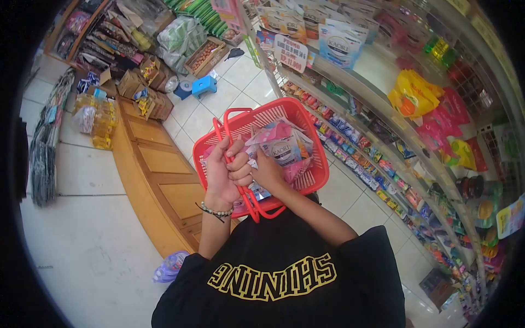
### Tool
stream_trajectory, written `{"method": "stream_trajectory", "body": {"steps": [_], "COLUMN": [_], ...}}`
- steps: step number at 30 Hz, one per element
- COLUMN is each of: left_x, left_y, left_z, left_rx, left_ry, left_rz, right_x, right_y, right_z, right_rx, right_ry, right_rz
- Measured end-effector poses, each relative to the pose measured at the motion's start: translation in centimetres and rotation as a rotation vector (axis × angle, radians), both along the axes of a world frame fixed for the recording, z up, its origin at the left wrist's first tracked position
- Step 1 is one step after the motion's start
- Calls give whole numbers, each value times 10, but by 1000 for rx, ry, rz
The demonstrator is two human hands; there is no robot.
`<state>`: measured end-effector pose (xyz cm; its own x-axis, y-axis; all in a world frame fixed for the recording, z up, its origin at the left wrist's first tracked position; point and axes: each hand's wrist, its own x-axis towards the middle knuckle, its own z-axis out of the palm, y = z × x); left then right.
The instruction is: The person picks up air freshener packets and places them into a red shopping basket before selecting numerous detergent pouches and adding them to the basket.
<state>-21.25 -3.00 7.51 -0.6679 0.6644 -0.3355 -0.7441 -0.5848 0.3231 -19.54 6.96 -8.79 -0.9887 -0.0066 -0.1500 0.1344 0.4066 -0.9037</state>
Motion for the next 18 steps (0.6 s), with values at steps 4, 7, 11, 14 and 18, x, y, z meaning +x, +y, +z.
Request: {"method": "stream_trajectory", "body": {"steps": [4,7,11,14,18], "left_x": [1,-1,-17,-38,-75], "left_y": [1,3,-4,-20,-39], "left_z": [-1,0,-7,-11,-21], "left_rx": [17,-19,-4,17,113], "left_ry": [44,85,82,77,73], "left_rz": [16,19,12,-5,-25], "right_x": [-6,-20,-31,-37,-46], "right_y": [4,4,-11,0,16], "right_z": [-21,-32,-45,-24,1], "right_rx": [-228,-163,-126,-159,-215], "right_ry": [-54,-57,40,68,195], "right_rz": [-78,115,78,49,-70]}}
